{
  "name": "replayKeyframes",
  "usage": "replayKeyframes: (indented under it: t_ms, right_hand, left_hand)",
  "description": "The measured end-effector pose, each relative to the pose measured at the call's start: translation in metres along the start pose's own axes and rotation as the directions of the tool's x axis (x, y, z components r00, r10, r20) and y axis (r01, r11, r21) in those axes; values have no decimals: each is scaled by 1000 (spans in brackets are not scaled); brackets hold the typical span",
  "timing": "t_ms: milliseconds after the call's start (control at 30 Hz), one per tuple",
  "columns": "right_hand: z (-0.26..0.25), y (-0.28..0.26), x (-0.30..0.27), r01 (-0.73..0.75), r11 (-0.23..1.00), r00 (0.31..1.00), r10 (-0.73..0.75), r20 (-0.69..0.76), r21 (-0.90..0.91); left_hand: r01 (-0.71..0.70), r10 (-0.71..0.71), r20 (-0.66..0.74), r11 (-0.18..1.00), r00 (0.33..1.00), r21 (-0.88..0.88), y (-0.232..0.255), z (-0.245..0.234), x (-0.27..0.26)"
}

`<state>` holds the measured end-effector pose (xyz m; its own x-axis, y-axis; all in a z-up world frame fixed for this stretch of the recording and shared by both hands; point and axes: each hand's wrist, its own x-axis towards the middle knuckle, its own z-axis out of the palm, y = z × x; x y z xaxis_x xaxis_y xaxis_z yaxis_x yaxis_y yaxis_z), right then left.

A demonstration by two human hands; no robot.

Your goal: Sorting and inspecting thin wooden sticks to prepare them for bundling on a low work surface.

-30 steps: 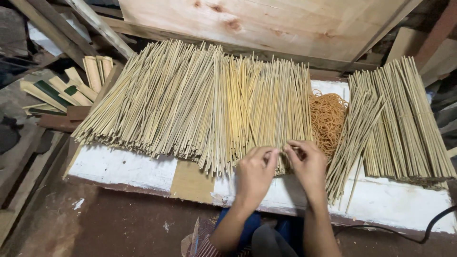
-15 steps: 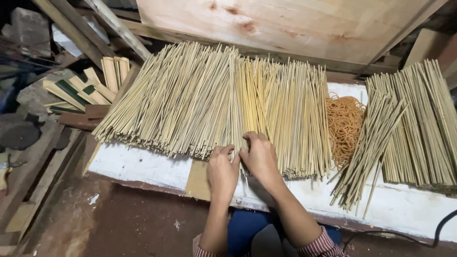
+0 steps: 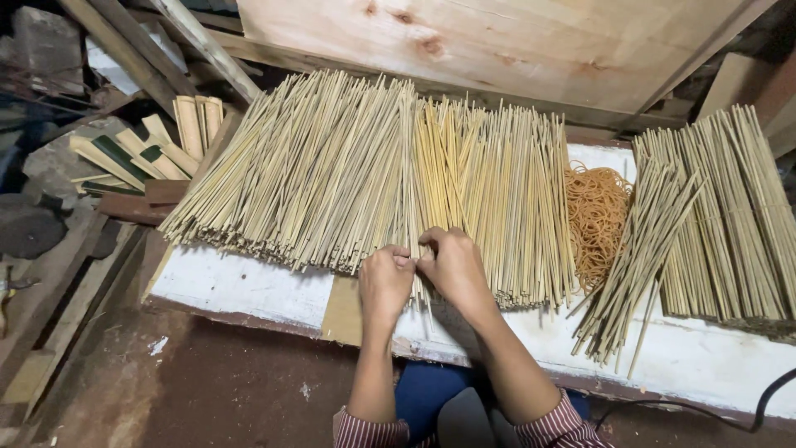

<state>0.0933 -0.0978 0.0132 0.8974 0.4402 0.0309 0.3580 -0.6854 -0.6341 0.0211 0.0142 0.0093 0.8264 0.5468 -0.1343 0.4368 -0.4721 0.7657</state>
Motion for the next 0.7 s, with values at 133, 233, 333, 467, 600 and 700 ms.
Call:
replayKeyframes:
  t_ms: [133,233,333,467,600,700]
  right_hand:
    - [-11,-2,-2,-31,994,999,35,-30,104]
    - [-28,-3,-6,-65,977,996,77,-49,205]
    - [-39,-1,-12,-80,924,996,85,1,374]
    - [-42,12,-7,-155,715,987,146,72,682]
    - [-31,27,-9,-181,467,977,187,104,865]
    - [-21,33,-6,-164,383,975,201,91,909]
  left_hand:
    - [2,-2,-6,1000,1000,5,-1,0,-2]
    - [-5,5,-28,1000,1000,9,-1,3,3]
    - [0,1,-9,1000,1000,25,11,-3,-11]
    - [-121,124,-69,991,990,55,33,-15,-24]
    - [-185,195,-100,977,976,101,22,-5,-21]
    - [-193,202,-121,978,972,81,22,-6,-16]
